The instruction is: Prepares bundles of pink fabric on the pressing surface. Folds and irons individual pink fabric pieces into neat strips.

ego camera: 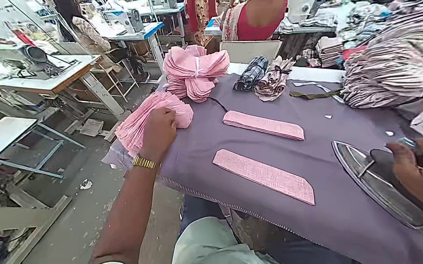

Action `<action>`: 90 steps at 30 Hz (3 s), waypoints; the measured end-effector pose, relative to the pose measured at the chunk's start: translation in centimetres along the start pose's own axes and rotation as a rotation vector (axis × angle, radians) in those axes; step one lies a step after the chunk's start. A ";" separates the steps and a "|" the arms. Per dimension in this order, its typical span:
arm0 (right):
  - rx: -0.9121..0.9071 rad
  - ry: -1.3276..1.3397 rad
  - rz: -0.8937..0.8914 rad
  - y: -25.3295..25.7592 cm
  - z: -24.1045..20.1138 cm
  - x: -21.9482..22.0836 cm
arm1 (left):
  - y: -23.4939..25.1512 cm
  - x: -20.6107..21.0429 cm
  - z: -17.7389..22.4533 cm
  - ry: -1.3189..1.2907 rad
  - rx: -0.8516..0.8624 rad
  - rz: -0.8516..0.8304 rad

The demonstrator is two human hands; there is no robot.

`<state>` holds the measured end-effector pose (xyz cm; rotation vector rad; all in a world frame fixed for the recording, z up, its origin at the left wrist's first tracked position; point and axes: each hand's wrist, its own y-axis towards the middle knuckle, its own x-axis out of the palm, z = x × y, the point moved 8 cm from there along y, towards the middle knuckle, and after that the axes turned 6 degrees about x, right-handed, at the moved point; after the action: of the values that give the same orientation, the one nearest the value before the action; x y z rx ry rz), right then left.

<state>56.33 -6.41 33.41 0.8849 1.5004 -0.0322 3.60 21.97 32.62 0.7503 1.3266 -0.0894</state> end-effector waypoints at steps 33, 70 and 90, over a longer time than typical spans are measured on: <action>-0.355 0.559 0.087 -18.5 -20.3 -1.2 | -10.2 -3.7 22.1 -0.844 0.423 0.422; -0.371 0.646 -0.094 -13.7 -9.9 3.0 | -6.3 4.9 15.4 -0.848 0.610 -0.185; -0.169 0.516 -0.173 -12.2 -10.1 4.0 | -5.6 5.0 16.0 -0.674 0.636 -0.190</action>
<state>41.93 -7.68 25.79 0.6499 2.0254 0.2082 15.78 10.77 26.44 1.0031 0.7027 -0.8727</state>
